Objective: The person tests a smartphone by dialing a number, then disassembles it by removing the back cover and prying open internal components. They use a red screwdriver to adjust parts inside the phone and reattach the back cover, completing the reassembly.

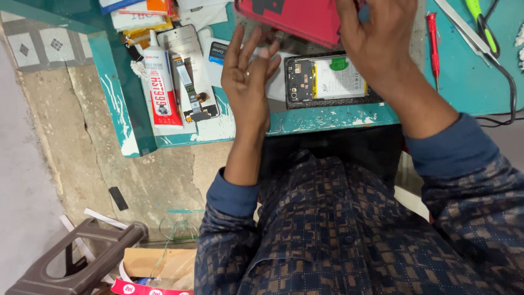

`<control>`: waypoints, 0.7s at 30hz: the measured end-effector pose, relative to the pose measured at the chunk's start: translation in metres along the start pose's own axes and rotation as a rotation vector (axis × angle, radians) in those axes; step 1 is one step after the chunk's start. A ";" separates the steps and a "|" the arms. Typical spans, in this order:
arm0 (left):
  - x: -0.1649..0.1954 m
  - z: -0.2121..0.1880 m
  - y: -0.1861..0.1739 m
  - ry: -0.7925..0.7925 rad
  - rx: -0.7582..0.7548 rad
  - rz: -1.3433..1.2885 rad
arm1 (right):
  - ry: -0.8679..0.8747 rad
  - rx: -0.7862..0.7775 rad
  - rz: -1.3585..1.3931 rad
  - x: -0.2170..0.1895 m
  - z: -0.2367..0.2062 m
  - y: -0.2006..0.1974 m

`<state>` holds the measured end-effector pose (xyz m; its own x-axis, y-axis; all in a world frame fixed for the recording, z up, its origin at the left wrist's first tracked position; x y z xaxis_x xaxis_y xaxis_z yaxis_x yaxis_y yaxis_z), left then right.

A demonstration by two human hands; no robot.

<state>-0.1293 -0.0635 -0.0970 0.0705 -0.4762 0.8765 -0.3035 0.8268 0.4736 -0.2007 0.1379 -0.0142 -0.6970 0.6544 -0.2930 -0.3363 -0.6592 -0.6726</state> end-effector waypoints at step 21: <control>-0.026 0.015 0.023 -0.017 0.049 -0.094 | 0.048 -0.007 0.128 -0.002 -0.021 -0.026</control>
<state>-0.1527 -0.0371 -0.1102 0.0843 -0.5561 0.8268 -0.3421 0.7632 0.5482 -0.1773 0.1619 -0.0100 -0.7032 0.5820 -0.4085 -0.2418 -0.7360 -0.6323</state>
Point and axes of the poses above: each hand's wrist, its own z-axis towards the middle knuckle, its own y-axis out of the palm, x = y × z, the point moved 6 cm from there along z, towards the middle knuckle, and after that the axes turned 4 degrees about -z, right-handed, at the moved point
